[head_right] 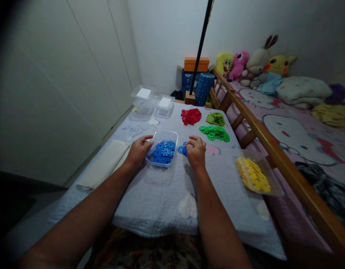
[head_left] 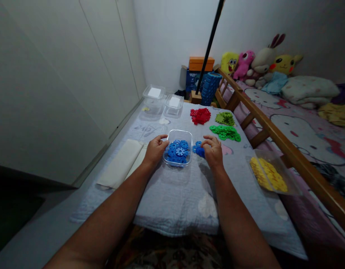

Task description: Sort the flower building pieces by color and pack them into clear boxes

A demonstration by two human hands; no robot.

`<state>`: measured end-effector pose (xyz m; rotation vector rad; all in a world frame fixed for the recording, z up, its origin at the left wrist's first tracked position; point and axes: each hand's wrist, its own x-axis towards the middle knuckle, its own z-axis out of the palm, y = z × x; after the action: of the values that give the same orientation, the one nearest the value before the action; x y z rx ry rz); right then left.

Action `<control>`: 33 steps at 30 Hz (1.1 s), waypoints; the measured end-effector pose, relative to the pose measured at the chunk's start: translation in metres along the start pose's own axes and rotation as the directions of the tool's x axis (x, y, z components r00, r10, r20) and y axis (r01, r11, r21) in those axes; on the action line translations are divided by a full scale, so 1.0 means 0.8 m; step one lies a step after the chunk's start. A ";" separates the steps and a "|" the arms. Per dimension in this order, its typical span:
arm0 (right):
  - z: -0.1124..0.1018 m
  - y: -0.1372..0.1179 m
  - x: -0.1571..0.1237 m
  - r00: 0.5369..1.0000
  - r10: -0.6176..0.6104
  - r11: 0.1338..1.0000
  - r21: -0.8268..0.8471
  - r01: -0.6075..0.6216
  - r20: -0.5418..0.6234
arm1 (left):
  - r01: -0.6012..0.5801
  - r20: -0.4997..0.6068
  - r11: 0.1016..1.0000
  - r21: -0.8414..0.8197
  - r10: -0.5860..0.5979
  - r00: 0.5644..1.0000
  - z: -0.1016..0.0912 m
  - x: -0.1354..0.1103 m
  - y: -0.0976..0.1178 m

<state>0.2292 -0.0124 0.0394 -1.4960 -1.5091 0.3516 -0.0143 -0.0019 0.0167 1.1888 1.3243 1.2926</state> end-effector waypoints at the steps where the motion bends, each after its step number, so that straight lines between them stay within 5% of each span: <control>1: -0.001 0.002 0.000 1.000 0.013 1.000 -0.016 -0.013 0.000 | -0.003 0.001 1.000 0.004 0.003 1.000 0.000 0.000 0.000; 12: -0.004 0.025 0.000 0.999 0.043 0.947 -0.318 -0.037 0.014 | -0.005 -0.001 1.000 0.008 0.005 1.000 -0.001 0.000 0.001; 21: -0.019 0.050 -0.008 0.987 0.020 0.857 -0.510 0.065 0.159 | 0.004 -0.013 1.000 -0.001 -0.004 1.000 0.000 -0.001 0.002; 26: -0.021 0.055 -0.011 0.971 0.035 0.848 -0.522 0.096 0.236 | -0.016 -0.009 1.000 0.022 0.016 1.000 -0.001 0.000 0.002; 33: -0.019 0.060 -0.006 0.988 0.004 0.886 -0.459 0.068 0.154 | 0.002 -0.002 1.000 -0.002 -0.002 1.000 -0.001 0.000 0.001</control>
<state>0.2695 -0.0128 0.0087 -1.8450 -1.8264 0.0819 -0.0147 -0.0023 0.0175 1.1847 1.3253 1.2931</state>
